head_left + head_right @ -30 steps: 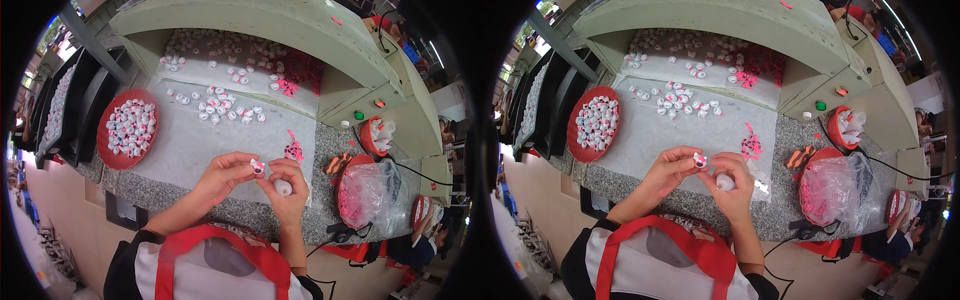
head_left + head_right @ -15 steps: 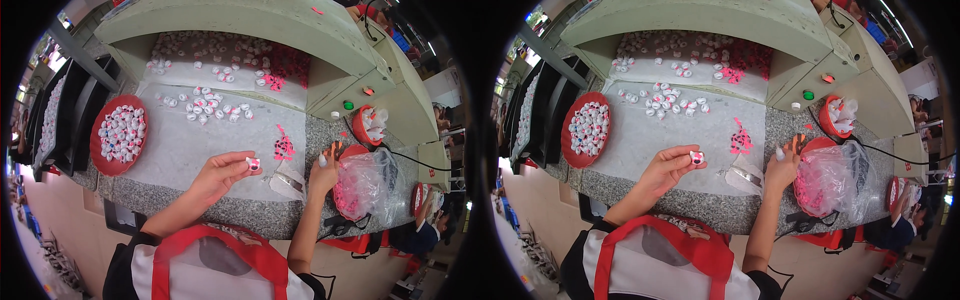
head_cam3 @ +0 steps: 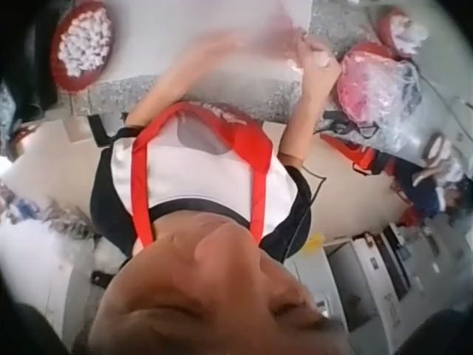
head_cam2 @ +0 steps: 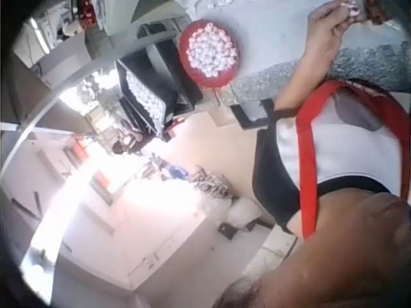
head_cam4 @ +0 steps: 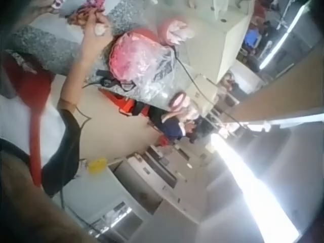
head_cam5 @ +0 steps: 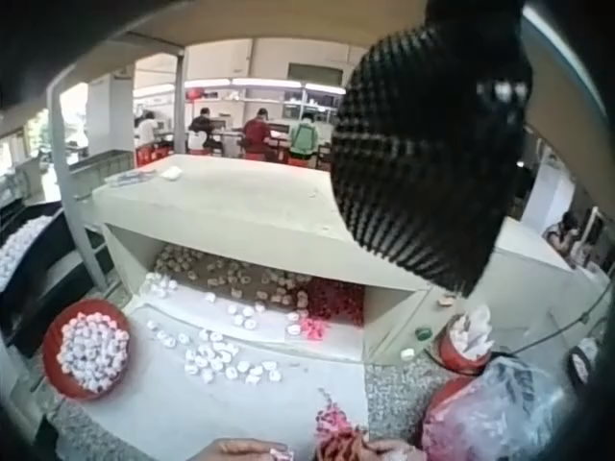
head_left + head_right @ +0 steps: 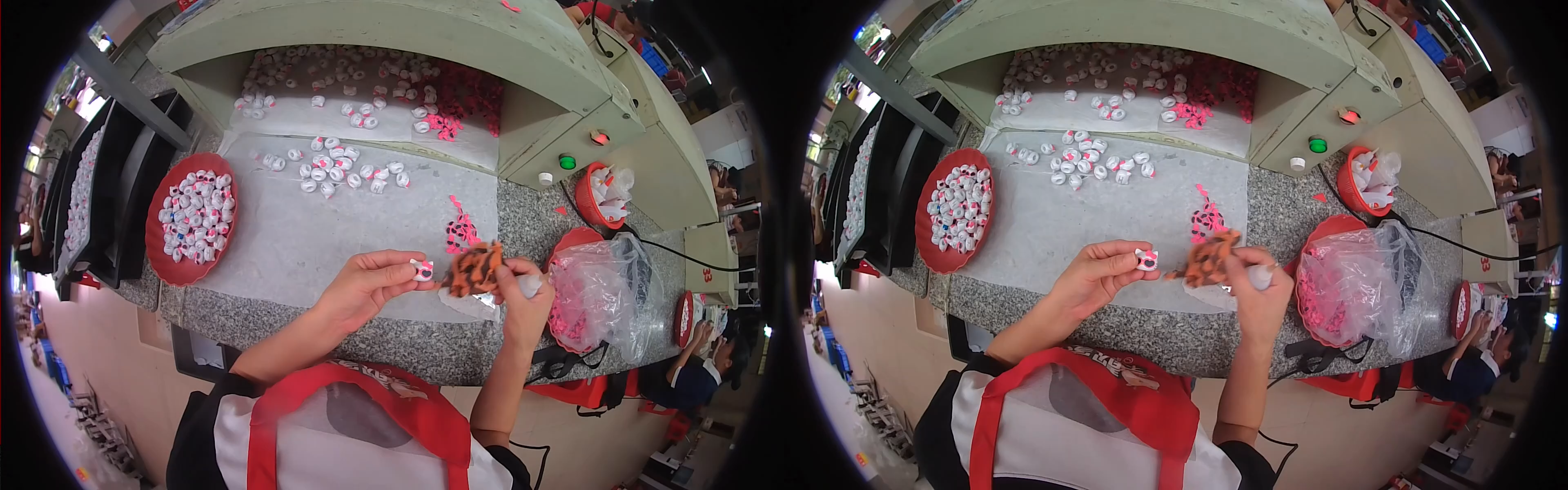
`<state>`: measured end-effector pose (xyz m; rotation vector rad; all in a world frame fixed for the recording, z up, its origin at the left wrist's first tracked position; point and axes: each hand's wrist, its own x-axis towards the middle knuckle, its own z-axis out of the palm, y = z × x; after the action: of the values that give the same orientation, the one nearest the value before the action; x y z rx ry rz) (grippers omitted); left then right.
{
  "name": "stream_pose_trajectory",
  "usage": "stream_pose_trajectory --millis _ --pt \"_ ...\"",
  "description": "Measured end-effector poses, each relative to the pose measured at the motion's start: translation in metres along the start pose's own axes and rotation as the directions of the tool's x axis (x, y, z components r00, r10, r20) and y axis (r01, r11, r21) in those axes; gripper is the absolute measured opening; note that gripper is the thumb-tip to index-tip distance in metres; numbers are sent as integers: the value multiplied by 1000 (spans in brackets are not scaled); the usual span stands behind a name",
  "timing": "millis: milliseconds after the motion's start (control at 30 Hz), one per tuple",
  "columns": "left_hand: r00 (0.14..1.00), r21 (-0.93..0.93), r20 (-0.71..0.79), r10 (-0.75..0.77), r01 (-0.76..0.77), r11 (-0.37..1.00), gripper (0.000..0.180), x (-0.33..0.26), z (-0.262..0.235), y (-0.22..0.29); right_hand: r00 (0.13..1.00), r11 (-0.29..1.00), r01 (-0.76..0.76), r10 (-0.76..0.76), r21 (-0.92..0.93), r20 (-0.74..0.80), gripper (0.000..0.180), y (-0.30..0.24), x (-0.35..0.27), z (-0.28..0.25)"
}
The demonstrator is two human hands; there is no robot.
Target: Applying glue to toy components and assembling small character figurines on a factory line.
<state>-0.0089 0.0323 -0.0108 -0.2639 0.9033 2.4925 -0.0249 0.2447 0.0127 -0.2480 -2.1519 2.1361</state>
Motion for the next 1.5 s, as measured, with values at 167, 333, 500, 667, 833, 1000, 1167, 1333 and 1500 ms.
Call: stream_pose_trajectory --millis 167,333,500,667,833,1000,1167,1333,1500 --pt "999 -21 33 -40 41 999 28 1 -1 -5 863 902 404 -322 -150 388 22 -8 -19 44" --pt "989 -39 90 -117 121 992 29 -6 5 3 760 733 619 -469 -282 450 27 -13 -23 46" --pt "983 -102 139 -122 137 985 32 -9 5 -1 757 682 646 -512 -343 406 25 -11 -33 50" --pt "978 -211 191 -86 126 969 32 -11 6 -3 818 740 574 -540 -351 201 18 -10 -41 58" --pt "993 -147 120 -3 21 989 31 -7 4 -8 911 894 400 -364 -204 193 16 -6 -35 46" --pt "989 -53 109 98 -93 994 27 -11 9 -3 976 990 102 -118 95 182 8 -3 -31 34" --pt "995 22 62 80 -82 996 26 -16 14 2 973 988 -1 -34 152 228 11 -6 -39 42" --pt "994 39 50 102 -104 994 27 -14 8 -2 963 987 75 -110 145 248 15 -2 -40 47" --pt "994 157 6 111 -110 981 26 -18 11 1 958 984 77 -118 162 260 16 5 -37 46"
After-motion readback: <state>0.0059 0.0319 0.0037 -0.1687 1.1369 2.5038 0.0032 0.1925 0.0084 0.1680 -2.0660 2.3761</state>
